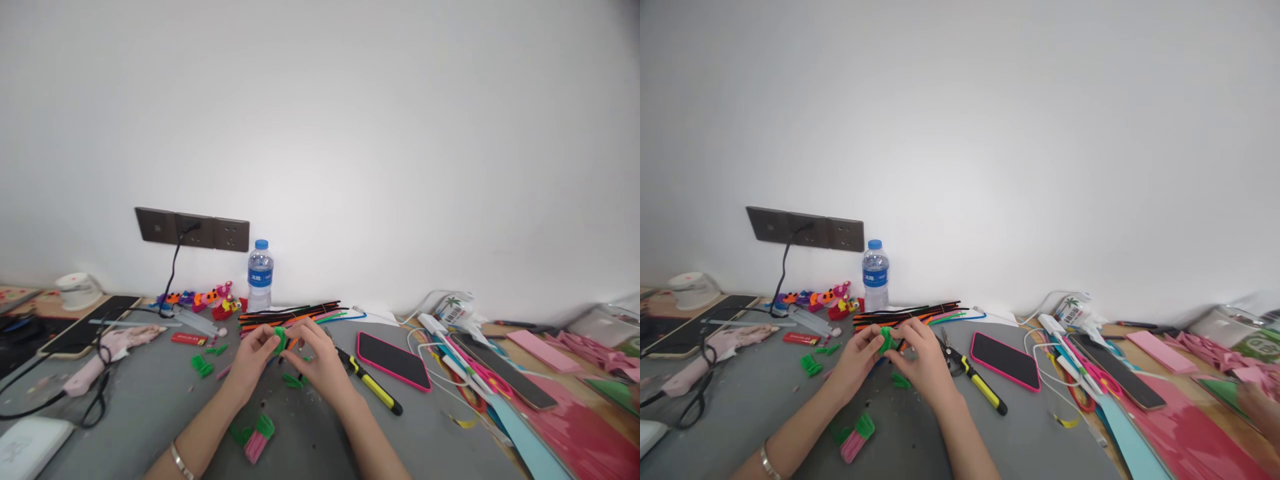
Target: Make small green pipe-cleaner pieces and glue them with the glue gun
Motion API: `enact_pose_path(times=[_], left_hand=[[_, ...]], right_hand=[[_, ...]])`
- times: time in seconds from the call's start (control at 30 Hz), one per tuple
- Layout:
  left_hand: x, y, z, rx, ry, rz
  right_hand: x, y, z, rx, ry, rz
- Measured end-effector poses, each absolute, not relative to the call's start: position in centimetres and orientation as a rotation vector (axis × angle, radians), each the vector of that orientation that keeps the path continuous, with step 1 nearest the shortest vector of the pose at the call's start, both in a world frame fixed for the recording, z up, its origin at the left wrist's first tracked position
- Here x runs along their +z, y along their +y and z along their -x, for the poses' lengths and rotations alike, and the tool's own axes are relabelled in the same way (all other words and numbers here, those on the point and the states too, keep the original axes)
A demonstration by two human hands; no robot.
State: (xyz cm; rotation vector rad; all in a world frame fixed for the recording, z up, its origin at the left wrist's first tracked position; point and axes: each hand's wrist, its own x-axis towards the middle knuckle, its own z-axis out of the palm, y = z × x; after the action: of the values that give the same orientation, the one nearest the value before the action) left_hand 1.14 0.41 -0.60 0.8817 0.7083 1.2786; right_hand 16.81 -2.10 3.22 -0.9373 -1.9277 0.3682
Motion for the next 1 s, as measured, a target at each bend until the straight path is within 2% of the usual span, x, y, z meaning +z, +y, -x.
enact_pose_path(times=[0.53, 1.0], left_hand=[[-0.21, 0.23, -1.28, 1.25, 0.682, -0.859], [-0.59, 0.2, -1.23, 1.338, 0.917, -1.149]], right_hand=[[2.88, -1.88, -17.16, 0.302, -1.945, 0.974], [2.48, -1.97, -16.29, 0.274, -1.971, 1.006]])
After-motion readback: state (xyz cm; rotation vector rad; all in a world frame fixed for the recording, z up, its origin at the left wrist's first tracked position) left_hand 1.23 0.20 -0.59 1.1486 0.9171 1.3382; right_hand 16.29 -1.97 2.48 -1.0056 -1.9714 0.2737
